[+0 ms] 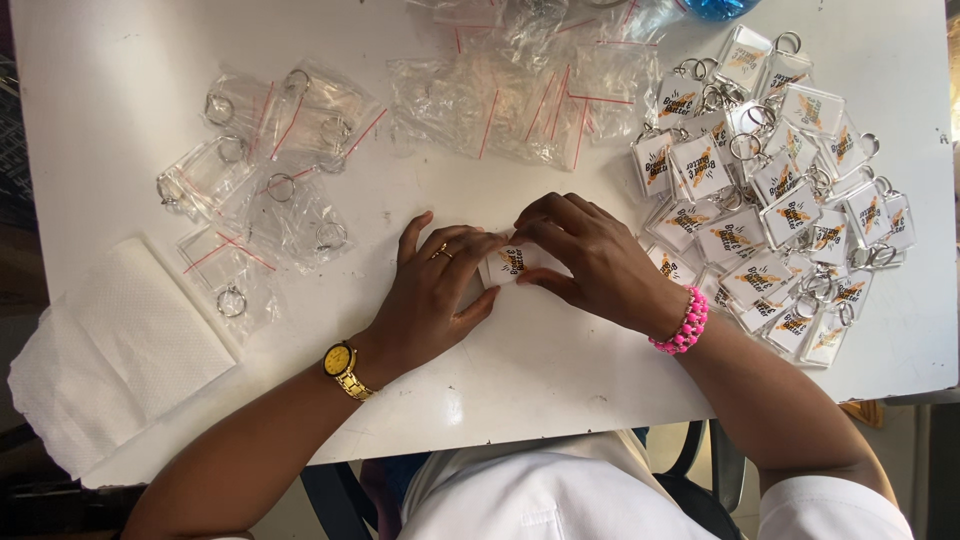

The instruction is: The person assembles keychains by inserting printed stickers into clear plastic frames and attaching metal key rings. They handle each component by hand, place the finished keychains into small plastic bags, and set them aside on the table.

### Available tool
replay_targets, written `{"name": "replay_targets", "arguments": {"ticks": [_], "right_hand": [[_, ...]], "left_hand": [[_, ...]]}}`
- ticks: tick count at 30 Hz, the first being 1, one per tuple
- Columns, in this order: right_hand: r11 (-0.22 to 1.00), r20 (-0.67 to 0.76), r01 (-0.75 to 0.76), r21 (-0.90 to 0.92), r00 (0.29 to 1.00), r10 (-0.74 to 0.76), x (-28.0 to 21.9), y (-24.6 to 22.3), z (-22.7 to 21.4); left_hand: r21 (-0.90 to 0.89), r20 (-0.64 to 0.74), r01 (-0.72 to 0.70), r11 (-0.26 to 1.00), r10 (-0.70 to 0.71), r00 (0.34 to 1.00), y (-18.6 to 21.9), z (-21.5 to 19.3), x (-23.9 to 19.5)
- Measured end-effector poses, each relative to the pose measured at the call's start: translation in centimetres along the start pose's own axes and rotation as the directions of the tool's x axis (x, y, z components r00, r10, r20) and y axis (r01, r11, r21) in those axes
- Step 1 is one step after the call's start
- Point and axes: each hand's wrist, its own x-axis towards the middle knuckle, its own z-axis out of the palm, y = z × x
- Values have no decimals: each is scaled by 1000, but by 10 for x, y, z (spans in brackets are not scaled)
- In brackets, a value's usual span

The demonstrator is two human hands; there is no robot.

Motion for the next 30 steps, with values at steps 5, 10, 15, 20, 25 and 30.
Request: {"name": "replay_targets", "arguments": {"ticks": [5,10,15,20,25,30], "right_hand": [[997,-16,-7,72,1000,9,-2,1,3],[995,-15,-25,102,1000,26,-2,5,1],[982,-56,-33,188,997,44,6,-7,-5],[977,-85,-53,209,994,72,2,-4,-4],[977,-125,-75,198,987,101,2,0,-6],[992,-67,-28,-125,998,20,2,-1,-6]], "left_hand": [[3,-1,5,1000,-5,1000,-3,1,-2],[-17,-5,7,1000,-7,1000,-1,-1,-1],[-37,22,22,999,-21,1000,2,-5,2],[-29,12,19,999,-18,1000,-3,-1,-1],[-22,16,28,999,-27,1000,-1,-2,0],[-105,21,75,992,-74,997,-3,0,-2]]}}
